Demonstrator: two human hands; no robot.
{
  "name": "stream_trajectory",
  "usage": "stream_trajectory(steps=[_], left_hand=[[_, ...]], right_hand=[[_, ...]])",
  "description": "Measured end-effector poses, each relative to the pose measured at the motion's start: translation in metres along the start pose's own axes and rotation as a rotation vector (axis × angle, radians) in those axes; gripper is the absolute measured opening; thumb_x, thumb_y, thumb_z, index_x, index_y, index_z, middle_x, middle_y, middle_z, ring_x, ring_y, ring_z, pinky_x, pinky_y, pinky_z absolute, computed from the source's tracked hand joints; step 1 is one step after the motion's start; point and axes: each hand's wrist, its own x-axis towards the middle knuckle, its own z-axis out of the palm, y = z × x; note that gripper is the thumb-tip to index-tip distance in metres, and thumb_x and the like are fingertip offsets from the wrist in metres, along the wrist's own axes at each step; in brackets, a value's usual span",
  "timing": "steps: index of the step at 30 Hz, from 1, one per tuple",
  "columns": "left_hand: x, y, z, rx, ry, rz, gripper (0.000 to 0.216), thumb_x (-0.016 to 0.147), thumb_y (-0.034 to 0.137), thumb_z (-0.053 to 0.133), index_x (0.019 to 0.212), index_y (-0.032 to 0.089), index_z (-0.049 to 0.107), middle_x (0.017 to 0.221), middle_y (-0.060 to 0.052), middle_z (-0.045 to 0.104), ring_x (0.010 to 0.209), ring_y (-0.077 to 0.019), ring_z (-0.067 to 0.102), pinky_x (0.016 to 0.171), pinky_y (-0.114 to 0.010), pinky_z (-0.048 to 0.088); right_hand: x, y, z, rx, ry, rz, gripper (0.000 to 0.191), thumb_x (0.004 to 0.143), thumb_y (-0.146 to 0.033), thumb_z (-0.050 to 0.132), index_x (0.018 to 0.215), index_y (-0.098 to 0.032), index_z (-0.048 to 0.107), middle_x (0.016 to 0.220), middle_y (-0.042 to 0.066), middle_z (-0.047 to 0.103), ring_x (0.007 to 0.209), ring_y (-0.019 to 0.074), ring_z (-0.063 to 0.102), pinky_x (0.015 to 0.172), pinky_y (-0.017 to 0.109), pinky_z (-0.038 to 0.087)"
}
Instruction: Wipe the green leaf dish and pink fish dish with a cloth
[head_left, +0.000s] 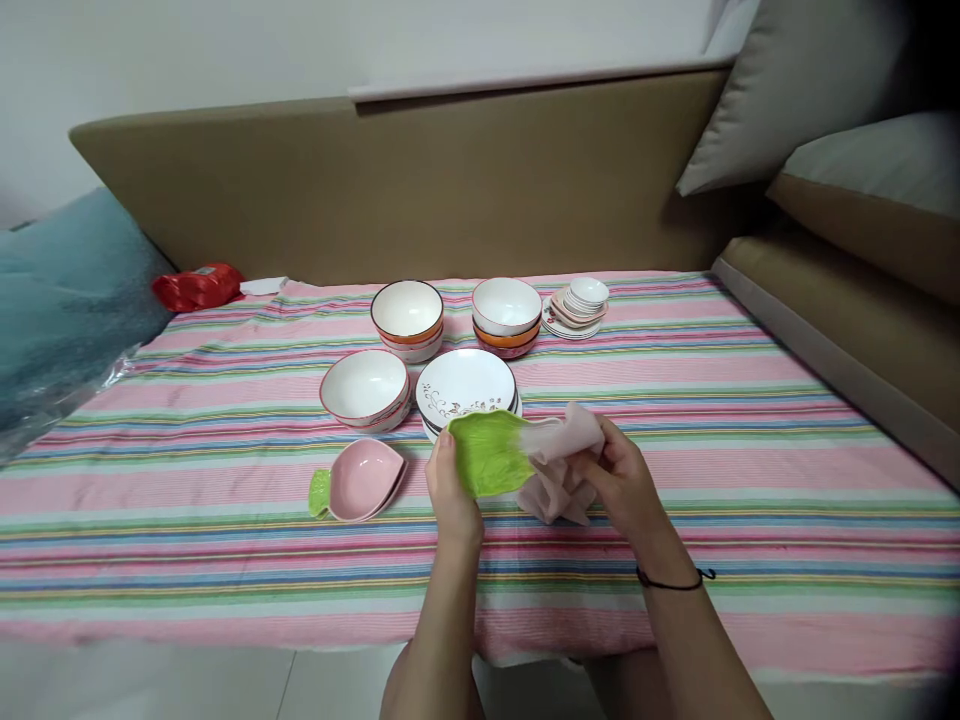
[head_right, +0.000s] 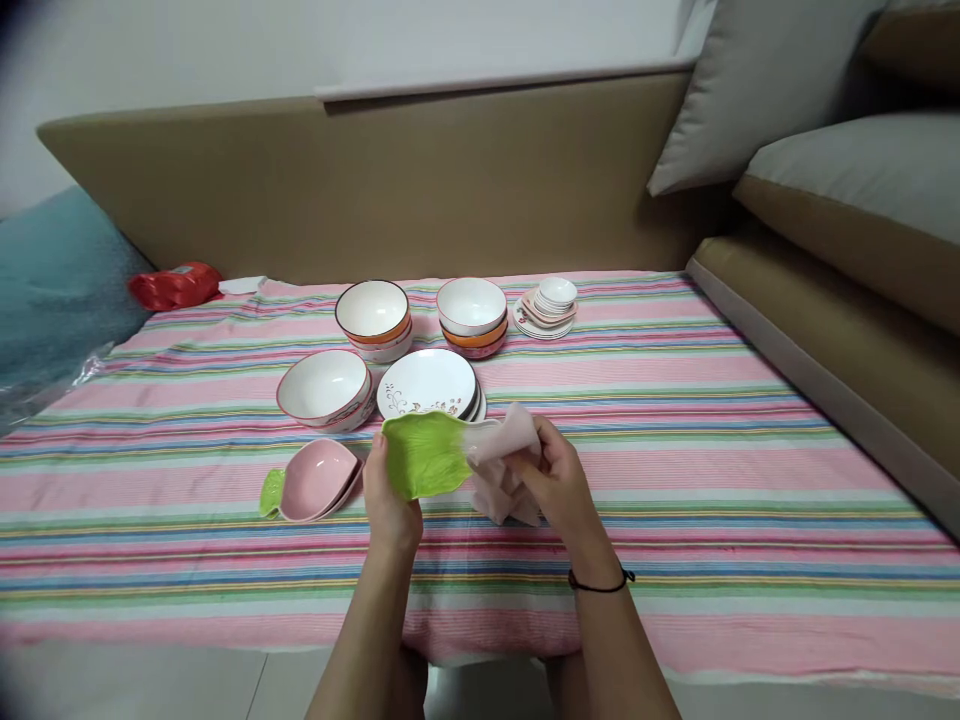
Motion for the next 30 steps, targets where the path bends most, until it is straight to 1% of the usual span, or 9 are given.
stream_trajectory(steps=[5,8,10,13,16,19,22,27,30], left_hand=[[0.0,-0.001,0.0,-0.024,-0.095,-0.012,0.031,0.082,0.046,0.056,0.091,0.019,0.069,0.086,-0.001,0.069,0.082,-0.0147,0.062,0.07,-0.022,0.05],[-0.001,0.0,0.0,0.014,-0.182,-0.003,0.031,0.081,0.044,0.057,0.09,0.017,0.069,0.086,-0.002,0.069,0.08,-0.0158,0.063,0.07,-0.024,0.05],[-0.003,0.001,0.001,0.051,-0.214,0.003,0.033,0.079,0.044,0.058,0.09,0.016,0.07,0.087,-0.004,0.07,0.081,-0.0175,0.064,0.071,-0.025,0.05],[-0.005,0.004,0.005,0.09,-0.244,-0.018,0.037,0.078,0.047,0.058,0.088,0.013,0.07,0.085,-0.006,0.07,0.079,-0.0195,0.065,0.071,-0.028,0.05],[-0.006,0.007,0.007,0.094,-0.265,-0.085,0.039,0.075,0.048,0.059,0.087,0.013,0.07,0.083,-0.007,0.07,0.078,-0.0212,0.065,0.071,-0.03,0.05],[-0.005,0.009,0.007,0.093,-0.266,-0.142,0.041,0.073,0.048,0.06,0.089,0.012,0.07,0.082,-0.008,0.07,0.078,-0.0223,0.066,0.071,-0.032,0.051],[-0.004,0.008,0.006,0.091,-0.272,-0.159,0.042,0.074,0.048,0.06,0.091,0.01,0.069,0.083,-0.009,0.07,0.077,-0.0218,0.065,0.07,-0.031,0.051],[-0.002,0.002,0.004,0.052,-0.213,-0.191,0.039,0.074,0.048,0.062,0.088,0.011,0.069,0.073,-0.005,0.067,0.066,-0.0173,0.063,0.058,-0.026,0.048],[0.001,-0.002,0.003,-0.005,-0.145,-0.195,0.035,0.075,0.046,0.063,0.087,0.013,0.069,0.076,-0.003,0.067,0.069,-0.0156,0.063,0.06,-0.024,0.048]], right_hand=[[0.001,0.004,-0.001,0.029,0.073,-0.013,0.028,0.074,-0.035,0.068,0.098,-0.023,0.064,0.08,0.0,0.064,0.073,0.0164,0.057,0.061,0.024,0.046],[0.0,0.0,0.0,-0.035,0.099,-0.027,0.024,0.075,-0.035,0.066,0.095,-0.021,0.067,0.084,0.002,0.066,0.076,0.0183,0.058,0.063,0.026,0.045],[0.0,-0.004,0.001,-0.104,0.1,-0.048,0.018,0.075,-0.033,0.064,0.087,-0.02,0.069,0.078,0.001,0.065,0.072,0.0171,0.056,0.061,0.025,0.044],[-0.002,-0.008,0.003,-0.234,0.065,-0.112,0.012,0.076,-0.027,0.06,0.076,-0.018,0.068,0.063,-0.002,0.057,0.061,0.0128,0.049,0.055,0.022,0.038],[-0.004,-0.011,0.006,-0.347,0.045,-0.207,0.01,0.074,-0.02,0.058,0.069,-0.016,0.065,0.056,-0.004,0.047,0.055,0.0095,0.041,0.05,0.021,0.032],[-0.005,-0.012,0.011,-0.44,0.135,-0.331,0.023,0.072,-0.017,0.059,0.051,-0.015,0.05,0.05,-0.005,0.031,0.05,0.006,0.028,0.046,0.02,0.022],[-0.007,-0.012,0.013,-0.532,0.214,-0.451,0.034,0.072,-0.015,0.059,0.046,-0.015,0.037,0.049,-0.006,0.023,0.05,0.0051,0.021,0.045,0.021,0.017],[-0.008,-0.009,0.013,-0.641,0.233,-0.552,0.036,0.075,-0.014,0.059,0.048,-0.015,0.035,0.05,-0.006,0.024,0.05,0.0047,0.022,0.046,0.021,0.018],[-0.007,-0.01,0.012,-0.603,0.187,-0.539,0.031,0.077,-0.011,0.053,0.051,-0.015,0.039,0.051,-0.006,0.027,0.049,0.0048,0.024,0.046,0.021,0.02]])
